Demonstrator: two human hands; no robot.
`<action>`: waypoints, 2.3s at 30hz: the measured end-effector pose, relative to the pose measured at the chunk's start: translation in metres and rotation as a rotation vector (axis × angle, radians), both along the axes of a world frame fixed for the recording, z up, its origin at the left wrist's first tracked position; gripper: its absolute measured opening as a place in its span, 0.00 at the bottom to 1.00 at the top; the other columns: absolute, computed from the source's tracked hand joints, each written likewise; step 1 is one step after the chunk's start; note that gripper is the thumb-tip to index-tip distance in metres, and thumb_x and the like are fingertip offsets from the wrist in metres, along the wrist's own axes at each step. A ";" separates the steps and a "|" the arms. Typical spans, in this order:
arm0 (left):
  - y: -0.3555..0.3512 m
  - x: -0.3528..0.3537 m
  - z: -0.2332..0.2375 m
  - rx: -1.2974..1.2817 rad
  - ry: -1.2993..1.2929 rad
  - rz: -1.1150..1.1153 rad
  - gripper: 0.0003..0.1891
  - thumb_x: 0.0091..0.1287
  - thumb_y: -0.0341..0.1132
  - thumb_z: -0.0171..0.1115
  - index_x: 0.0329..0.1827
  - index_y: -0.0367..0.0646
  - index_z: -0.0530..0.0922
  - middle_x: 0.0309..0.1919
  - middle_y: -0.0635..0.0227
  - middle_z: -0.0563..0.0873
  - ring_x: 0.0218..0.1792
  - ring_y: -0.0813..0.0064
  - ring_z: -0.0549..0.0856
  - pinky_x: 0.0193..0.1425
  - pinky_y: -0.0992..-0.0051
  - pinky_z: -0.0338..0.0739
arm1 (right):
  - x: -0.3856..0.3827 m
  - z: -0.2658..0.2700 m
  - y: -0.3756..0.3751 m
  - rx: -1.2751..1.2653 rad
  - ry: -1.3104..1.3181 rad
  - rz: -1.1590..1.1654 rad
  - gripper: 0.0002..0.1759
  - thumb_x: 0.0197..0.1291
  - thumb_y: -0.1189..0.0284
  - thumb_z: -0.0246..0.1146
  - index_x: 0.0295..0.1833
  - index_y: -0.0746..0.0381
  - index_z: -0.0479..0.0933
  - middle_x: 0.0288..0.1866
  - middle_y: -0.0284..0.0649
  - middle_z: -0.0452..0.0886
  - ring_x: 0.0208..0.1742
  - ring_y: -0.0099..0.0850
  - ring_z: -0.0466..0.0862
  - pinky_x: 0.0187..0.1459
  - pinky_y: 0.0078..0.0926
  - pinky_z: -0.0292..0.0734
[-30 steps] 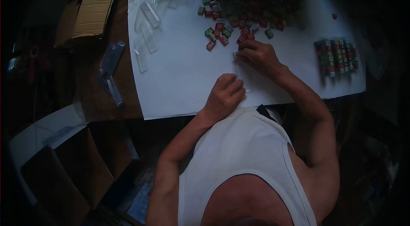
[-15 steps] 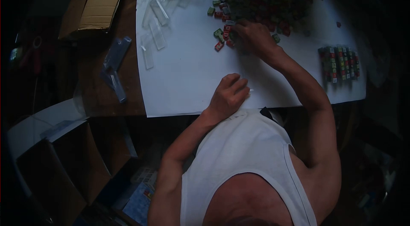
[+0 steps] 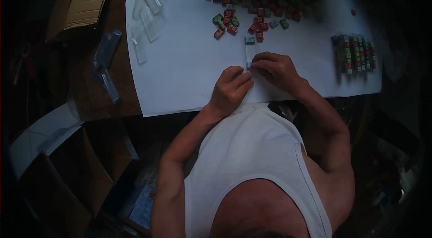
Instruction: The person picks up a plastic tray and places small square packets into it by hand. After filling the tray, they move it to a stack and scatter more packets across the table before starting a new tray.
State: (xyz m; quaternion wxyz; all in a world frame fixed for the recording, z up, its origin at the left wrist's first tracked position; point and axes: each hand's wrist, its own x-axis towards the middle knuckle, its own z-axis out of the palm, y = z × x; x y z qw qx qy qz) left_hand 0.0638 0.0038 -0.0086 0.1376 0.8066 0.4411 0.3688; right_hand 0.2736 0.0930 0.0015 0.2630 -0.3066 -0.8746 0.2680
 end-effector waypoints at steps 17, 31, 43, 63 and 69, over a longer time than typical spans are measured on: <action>0.003 0.006 0.007 -0.006 0.053 0.025 0.12 0.58 0.28 0.77 0.45 0.39 0.89 0.52 0.66 0.90 0.63 0.56 0.81 0.64 0.60 0.80 | -0.066 0.003 0.064 0.115 -0.121 -0.169 0.09 0.62 0.75 0.73 0.48 0.60 0.87 0.42 0.43 0.90 0.37 0.43 0.91 0.38 0.40 0.88; 0.002 0.003 0.003 0.012 0.021 0.025 0.08 0.59 0.26 0.76 0.41 0.39 0.90 0.48 0.67 0.91 0.60 0.57 0.84 0.61 0.60 0.82 | -0.011 0.005 0.038 0.096 -0.043 -0.028 0.07 0.59 0.73 0.78 0.43 0.58 0.89 0.41 0.38 0.90 0.37 0.36 0.92 0.37 0.32 0.89; -0.001 0.004 -0.002 0.026 0.047 0.033 0.08 0.60 0.26 0.77 0.42 0.40 0.90 0.50 0.67 0.91 0.60 0.56 0.84 0.61 0.60 0.83 | -0.008 0.000 0.075 0.137 -0.037 -0.136 0.11 0.60 0.78 0.75 0.49 0.59 0.90 0.58 0.43 0.89 0.50 0.40 0.93 0.45 0.32 0.91; -0.004 0.005 0.002 0.018 0.087 0.113 0.08 0.61 0.30 0.79 0.42 0.45 0.92 0.63 0.62 0.86 0.67 0.54 0.78 0.65 0.59 0.79 | 0.005 0.026 0.036 0.081 -0.211 -0.042 0.14 0.58 0.74 0.78 0.49 0.61 0.86 0.42 0.41 0.89 0.37 0.37 0.92 0.38 0.35 0.89; -0.004 0.004 -0.002 0.017 0.102 0.113 0.07 0.62 0.31 0.79 0.42 0.46 0.92 0.67 0.63 0.84 0.72 0.54 0.74 0.69 0.57 0.77 | -0.002 0.030 0.008 -0.169 -0.196 -0.006 0.10 0.61 0.72 0.77 0.48 0.61 0.89 0.40 0.42 0.90 0.34 0.37 0.92 0.37 0.32 0.88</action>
